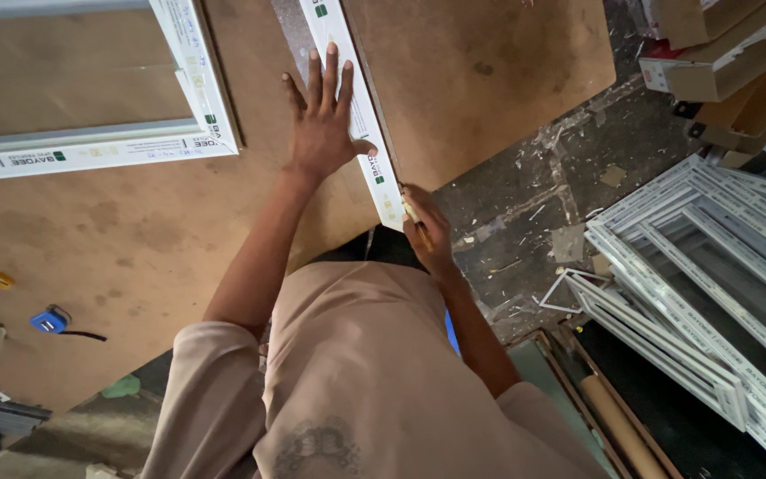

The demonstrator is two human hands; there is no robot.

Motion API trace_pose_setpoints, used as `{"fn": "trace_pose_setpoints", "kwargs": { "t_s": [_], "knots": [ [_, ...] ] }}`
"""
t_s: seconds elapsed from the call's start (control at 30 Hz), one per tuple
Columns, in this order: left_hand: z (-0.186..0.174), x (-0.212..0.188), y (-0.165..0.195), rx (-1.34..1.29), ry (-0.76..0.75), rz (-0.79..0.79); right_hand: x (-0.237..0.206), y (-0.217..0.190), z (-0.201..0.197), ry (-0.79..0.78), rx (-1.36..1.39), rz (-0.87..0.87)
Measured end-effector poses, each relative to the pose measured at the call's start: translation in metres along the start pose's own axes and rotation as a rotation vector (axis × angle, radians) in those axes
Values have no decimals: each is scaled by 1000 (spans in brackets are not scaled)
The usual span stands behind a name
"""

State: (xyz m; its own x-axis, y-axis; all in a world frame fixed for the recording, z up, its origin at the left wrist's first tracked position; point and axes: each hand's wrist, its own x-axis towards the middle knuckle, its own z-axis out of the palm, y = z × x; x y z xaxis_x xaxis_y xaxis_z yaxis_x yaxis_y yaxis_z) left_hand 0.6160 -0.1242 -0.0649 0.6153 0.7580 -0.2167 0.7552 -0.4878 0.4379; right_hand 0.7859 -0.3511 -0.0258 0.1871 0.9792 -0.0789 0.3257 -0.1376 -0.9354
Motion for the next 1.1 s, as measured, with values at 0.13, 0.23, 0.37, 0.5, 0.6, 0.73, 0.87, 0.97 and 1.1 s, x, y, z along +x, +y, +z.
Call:
{"fn": "trace_pose_setpoints", "kwargs": {
  "t_s": [0.13, 0.23, 0.37, 0.5, 0.6, 0.73, 0.87, 0.97, 1.1],
  "knots": [
    [-1, 1, 1, -37, -16, -21, -5, 7, 1, -8, -6, 66],
    [0, -1, 1, -72, 26, -4, -8, 11, 2, -3, -4, 89],
    [1, -3, 0, -112, -1, -26, -7, 11, 3, 8, -12, 77],
    [1, -3, -1, -139, 42, 5, -2, 3, 4, 24, 43, 54],
    [0, -3, -2, -142, 41, 6, 11, -4, 5, 68, 79, 42],
    [2, -3, -2, -149, -1, -29, 71, -7, 15, 154, 162, -9],
    [3, -1, -1, -139, -4, -39, 169, -5, 27, 145, 80, -275],
    [1, 1, 0, -142, -25, -51, 227, -9, 48, 165, 37, -296],
    [-1, 3, 1, -121, -27, -52, 266, -8, 62, 123, 43, -212]
  ]
}}
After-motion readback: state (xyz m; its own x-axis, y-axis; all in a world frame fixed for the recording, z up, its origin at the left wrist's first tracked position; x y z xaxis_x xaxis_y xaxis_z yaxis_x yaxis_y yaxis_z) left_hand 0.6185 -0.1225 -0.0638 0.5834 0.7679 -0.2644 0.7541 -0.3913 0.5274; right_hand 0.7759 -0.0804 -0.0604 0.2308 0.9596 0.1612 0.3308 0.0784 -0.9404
